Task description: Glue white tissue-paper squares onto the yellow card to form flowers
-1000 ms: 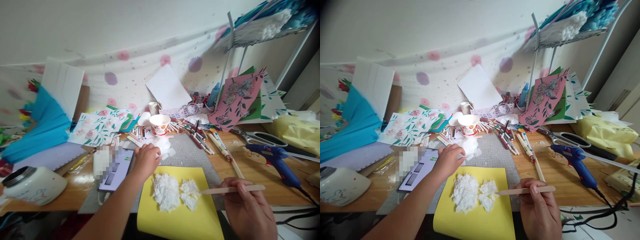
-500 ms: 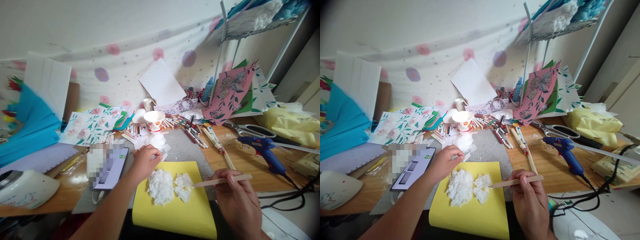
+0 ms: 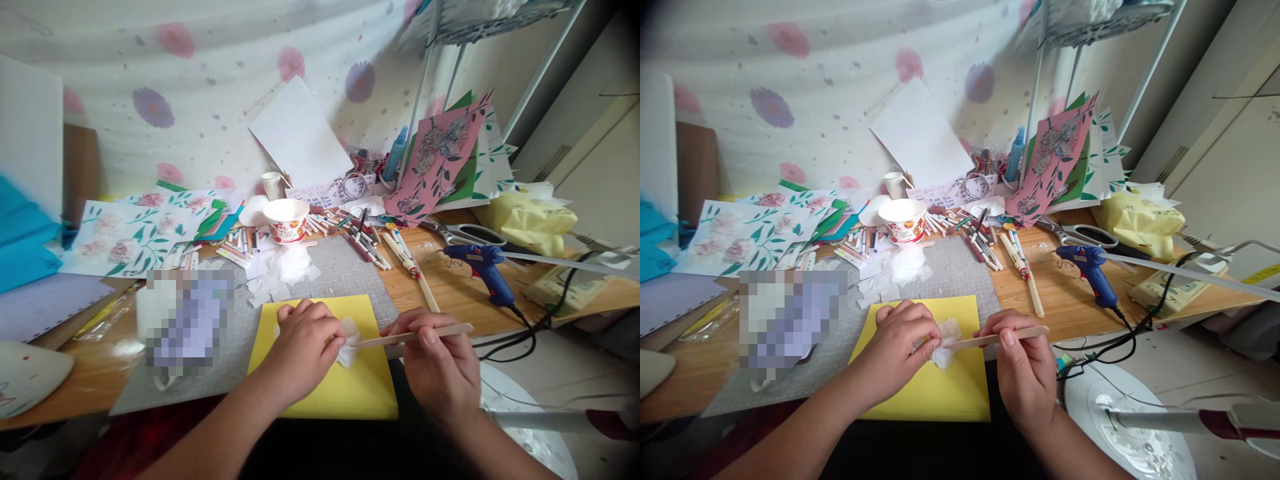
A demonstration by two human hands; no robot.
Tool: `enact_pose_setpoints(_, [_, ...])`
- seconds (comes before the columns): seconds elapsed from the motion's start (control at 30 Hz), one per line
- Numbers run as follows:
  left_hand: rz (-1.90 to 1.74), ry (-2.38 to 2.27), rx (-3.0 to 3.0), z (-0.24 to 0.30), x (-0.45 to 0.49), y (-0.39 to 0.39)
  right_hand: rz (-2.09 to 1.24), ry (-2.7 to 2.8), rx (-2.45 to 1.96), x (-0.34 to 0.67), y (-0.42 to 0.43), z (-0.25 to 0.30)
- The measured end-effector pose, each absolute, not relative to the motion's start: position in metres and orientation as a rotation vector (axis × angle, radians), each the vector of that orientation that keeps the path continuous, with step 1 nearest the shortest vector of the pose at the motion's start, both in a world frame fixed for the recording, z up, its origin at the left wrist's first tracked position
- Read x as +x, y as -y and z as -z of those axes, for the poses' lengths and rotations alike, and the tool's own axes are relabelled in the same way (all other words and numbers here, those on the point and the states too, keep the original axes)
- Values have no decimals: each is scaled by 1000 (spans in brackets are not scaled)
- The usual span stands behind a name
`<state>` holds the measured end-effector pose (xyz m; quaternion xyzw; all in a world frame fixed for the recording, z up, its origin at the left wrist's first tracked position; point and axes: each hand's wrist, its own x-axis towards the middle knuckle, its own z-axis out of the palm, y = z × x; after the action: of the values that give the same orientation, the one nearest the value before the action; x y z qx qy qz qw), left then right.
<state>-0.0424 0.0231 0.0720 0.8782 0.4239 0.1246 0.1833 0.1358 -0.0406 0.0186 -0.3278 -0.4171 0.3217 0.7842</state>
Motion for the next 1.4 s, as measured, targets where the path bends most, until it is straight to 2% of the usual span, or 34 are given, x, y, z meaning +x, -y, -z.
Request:
enact_pose_setpoints(0.23, [-404,-1203,2517,-67,-44,-22,-585,1255,-763,139,43,-8])
enact_pose_setpoints(0.5, [-396,-1234,2545,-64,-43,-23,-486,1293,-803,141,41,-6])
enact_pose_setpoints(0.73, [-469,-1215,2512,-62,-48,-23,-239,1765,-812,143,39,-26])
enact_pose_setpoints(0.87, [-513,-1115,2532,-61,-46,-22,-157,1853,-769,143,41,-29])
enact_pose_setpoints(0.97, [-499,-1090,2583,-59,-45,-22,-272,1761,-759,144,43,-16])
enact_pose_setpoints(1.13, [-509,-1093,2635,-56,-48,-21,-525,1114,-731,141,42,5])
enact_pose_setpoints(1.4, [-550,-1065,2701,-54,-53,-18,-550,1158,-747,139,40,9])
